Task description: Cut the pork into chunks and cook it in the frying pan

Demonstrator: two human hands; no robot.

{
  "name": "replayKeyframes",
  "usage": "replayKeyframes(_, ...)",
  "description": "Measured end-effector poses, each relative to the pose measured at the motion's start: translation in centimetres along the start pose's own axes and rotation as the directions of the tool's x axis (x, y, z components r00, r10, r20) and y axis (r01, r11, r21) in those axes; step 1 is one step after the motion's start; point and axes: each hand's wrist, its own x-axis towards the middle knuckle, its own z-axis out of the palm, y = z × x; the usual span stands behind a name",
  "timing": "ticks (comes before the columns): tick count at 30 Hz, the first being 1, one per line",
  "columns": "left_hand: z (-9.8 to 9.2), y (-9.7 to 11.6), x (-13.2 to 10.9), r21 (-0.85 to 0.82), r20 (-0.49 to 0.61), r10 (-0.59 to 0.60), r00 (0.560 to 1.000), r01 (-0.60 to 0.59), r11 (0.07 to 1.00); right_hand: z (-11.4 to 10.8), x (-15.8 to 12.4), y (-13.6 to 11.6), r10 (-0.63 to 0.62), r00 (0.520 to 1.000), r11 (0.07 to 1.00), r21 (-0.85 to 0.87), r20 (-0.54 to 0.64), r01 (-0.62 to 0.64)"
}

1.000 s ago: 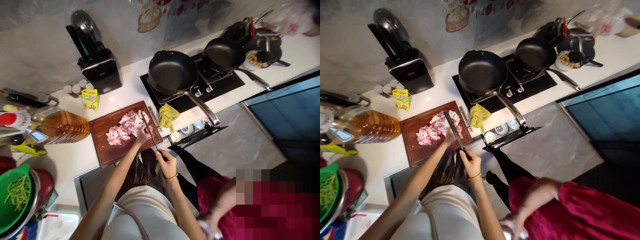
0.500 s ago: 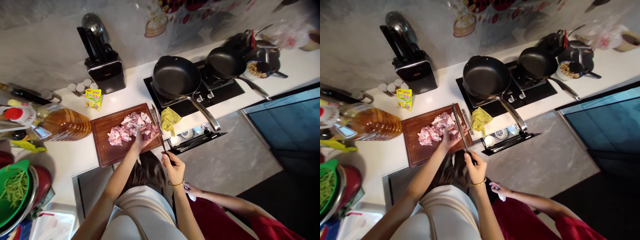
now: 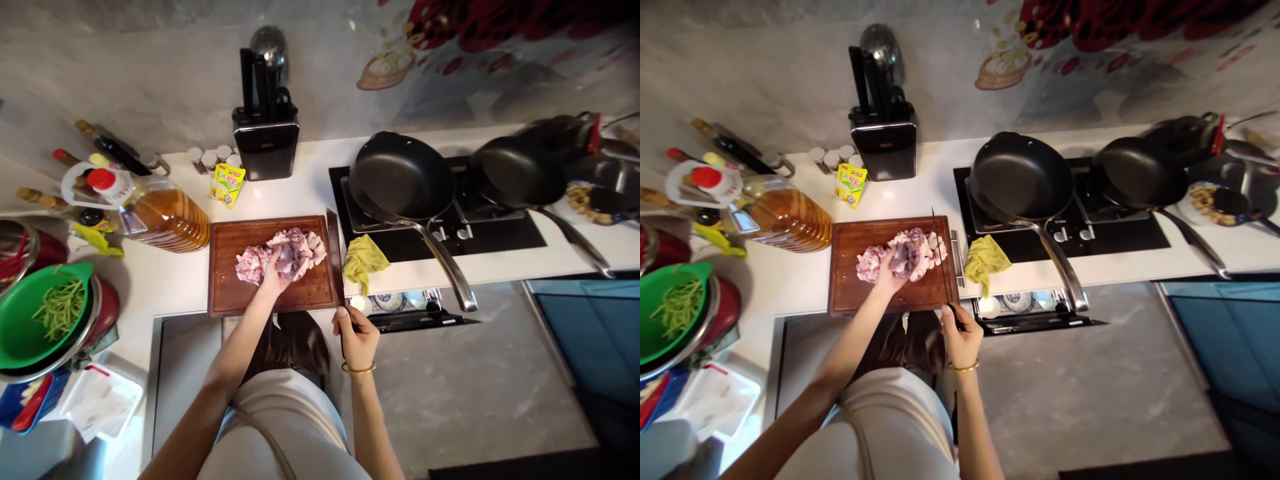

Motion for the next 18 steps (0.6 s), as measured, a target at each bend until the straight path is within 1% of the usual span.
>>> replayKeyframes(4,-1.5,1.7,-0.6,-0.005,-0.076,0.086,0.993,-0.086,0.996,0.7,1.1,0.2,-0.033,0.996,0.999,0.005,0.079,0.033)
replayKeyframes(7,-2.6,3.0,-1.9,-0.012,-0.055,0.135,0.989,-0.136,0.991,1.3,1.9,0.3,-0.046,0.987,0.999,0.023,0.155,0.043)
replayKeyframes(9,-3.3,3.9,-2.9,-0.031,-0.072,0.16,0.984,-0.163,0.986,1.8,2.5,0.4,-0.048,0.974,0.999,0.029,0.22,0.043)
replayKeyframes(12,-4.4,5.2,-4.9,-0.093,-0.106,0.194,0.975,-0.204,0.975,2.8,3.4,0.3,-0.064,0.943,0.998,0.005,0.326,0.066)
replayKeyframes(14,-5.0,5.9,-6.4,-0.141,-0.075,0.237,0.969,-0.246,0.959,3.8,4.1,0.2,-0.071,0.916,0.996,-0.013,0.395,0.083)
replayKeyframes(16,-5.6,6.5,-7.8,-0.175,-0.048,0.303,0.952,-0.307,0.935,4.8,4.7,-0.1,-0.074,0.883,0.995,-0.022,0.463,0.095)
replayKeyframes(18,-6.0,6.8,-9.0,-0.196,-0.055,0.38,0.924,-0.383,0.903,5.9,5.3,-0.5,-0.092,0.842,0.992,-0.022,0.532,0.123)
